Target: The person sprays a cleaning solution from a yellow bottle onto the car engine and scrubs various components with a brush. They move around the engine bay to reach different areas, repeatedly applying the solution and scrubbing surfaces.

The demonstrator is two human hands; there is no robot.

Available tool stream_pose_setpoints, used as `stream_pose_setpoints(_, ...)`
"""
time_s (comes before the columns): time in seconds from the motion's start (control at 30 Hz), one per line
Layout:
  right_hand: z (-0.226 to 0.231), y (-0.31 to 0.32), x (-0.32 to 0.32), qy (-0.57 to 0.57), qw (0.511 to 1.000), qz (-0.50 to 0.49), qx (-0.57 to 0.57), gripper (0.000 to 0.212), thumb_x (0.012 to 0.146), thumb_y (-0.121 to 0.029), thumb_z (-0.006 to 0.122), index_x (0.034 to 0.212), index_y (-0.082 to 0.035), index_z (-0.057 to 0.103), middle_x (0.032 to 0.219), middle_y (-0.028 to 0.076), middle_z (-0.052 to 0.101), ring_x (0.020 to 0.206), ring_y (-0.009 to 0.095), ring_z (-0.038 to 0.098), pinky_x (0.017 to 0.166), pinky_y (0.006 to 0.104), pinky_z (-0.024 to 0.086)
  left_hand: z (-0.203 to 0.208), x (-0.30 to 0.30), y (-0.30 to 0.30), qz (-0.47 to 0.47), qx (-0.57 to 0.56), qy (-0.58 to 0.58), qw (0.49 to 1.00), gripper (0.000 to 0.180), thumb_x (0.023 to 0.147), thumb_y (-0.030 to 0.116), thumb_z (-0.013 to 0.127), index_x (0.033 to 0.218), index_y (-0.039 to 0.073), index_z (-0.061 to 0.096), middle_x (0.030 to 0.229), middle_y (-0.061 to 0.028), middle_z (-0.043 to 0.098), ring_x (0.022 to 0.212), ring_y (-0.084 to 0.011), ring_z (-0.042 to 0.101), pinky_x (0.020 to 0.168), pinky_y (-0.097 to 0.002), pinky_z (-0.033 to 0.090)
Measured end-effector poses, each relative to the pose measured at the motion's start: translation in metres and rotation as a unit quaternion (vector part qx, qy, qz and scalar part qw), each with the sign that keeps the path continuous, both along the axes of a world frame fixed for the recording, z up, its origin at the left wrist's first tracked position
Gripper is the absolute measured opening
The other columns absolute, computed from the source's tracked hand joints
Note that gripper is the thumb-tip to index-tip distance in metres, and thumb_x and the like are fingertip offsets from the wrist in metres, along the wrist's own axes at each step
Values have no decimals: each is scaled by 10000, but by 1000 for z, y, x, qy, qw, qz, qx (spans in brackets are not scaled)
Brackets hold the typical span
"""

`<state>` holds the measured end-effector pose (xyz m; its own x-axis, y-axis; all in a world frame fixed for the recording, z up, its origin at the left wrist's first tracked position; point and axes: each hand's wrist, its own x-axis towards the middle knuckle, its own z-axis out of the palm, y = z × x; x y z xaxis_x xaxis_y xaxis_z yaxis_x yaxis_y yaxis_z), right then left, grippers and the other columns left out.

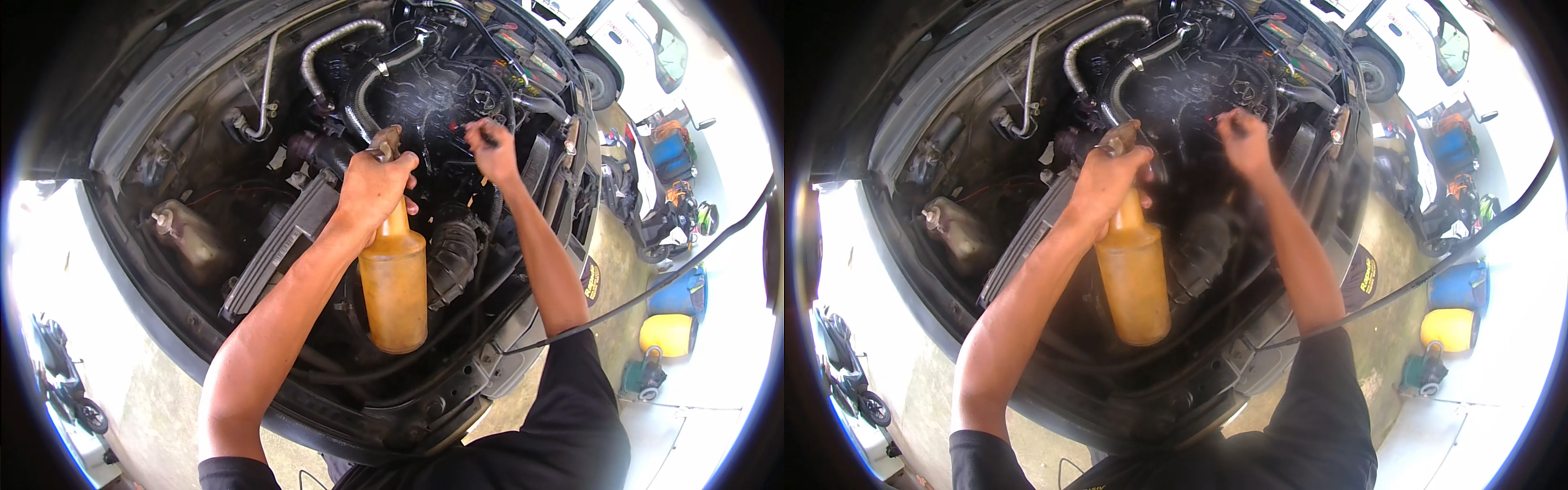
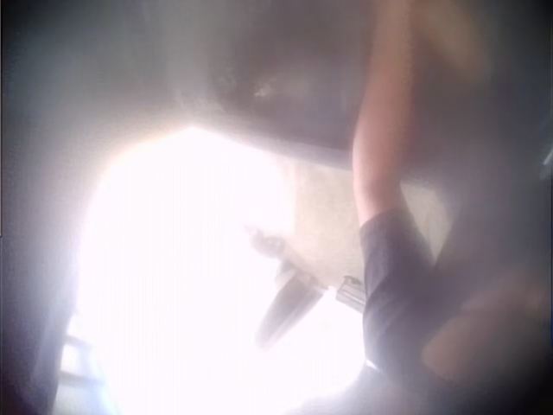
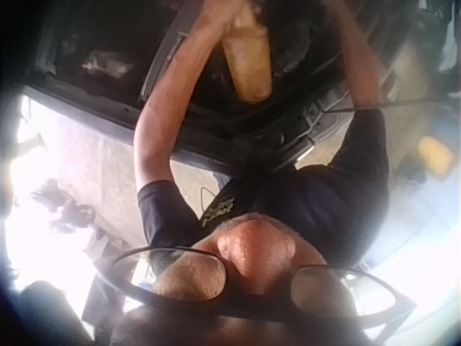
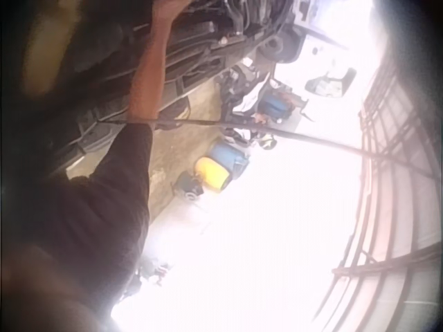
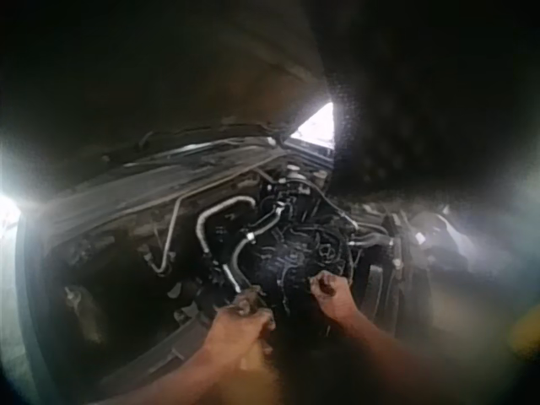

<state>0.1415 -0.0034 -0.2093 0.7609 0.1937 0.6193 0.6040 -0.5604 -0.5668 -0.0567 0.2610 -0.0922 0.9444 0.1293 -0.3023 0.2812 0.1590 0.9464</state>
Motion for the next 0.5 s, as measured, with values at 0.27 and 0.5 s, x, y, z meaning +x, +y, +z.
stream_pose_setpoints(0.27, -10, 14, 9, 161, 977, 83, 111, 147, 1158, -87, 746, 1088, 27, 806, 1066, 60, 800, 895, 124, 747, 786, 297, 629, -2, -2, -1, 7, -8, -18, 1000, 641, 1067, 185, 720, 1663, -4, 578, 943, -96, 723, 640, -196, 684, 567, -347, 596)
stream_pose_setpoints(0.5, -16, 31, 4, 54, 989, 83, 110, 202, 1172, -113, 736, 1078, 57, 787, 1005, 50, 784, 898, 132, 757, 809, 297, 628, -3, 2, 4, 10, -3, 5, 1000, 602, 1079, 190, 718, 1625, -19, 578, 958, -103, 727, 622, -210, 678, 569, -367, 574)
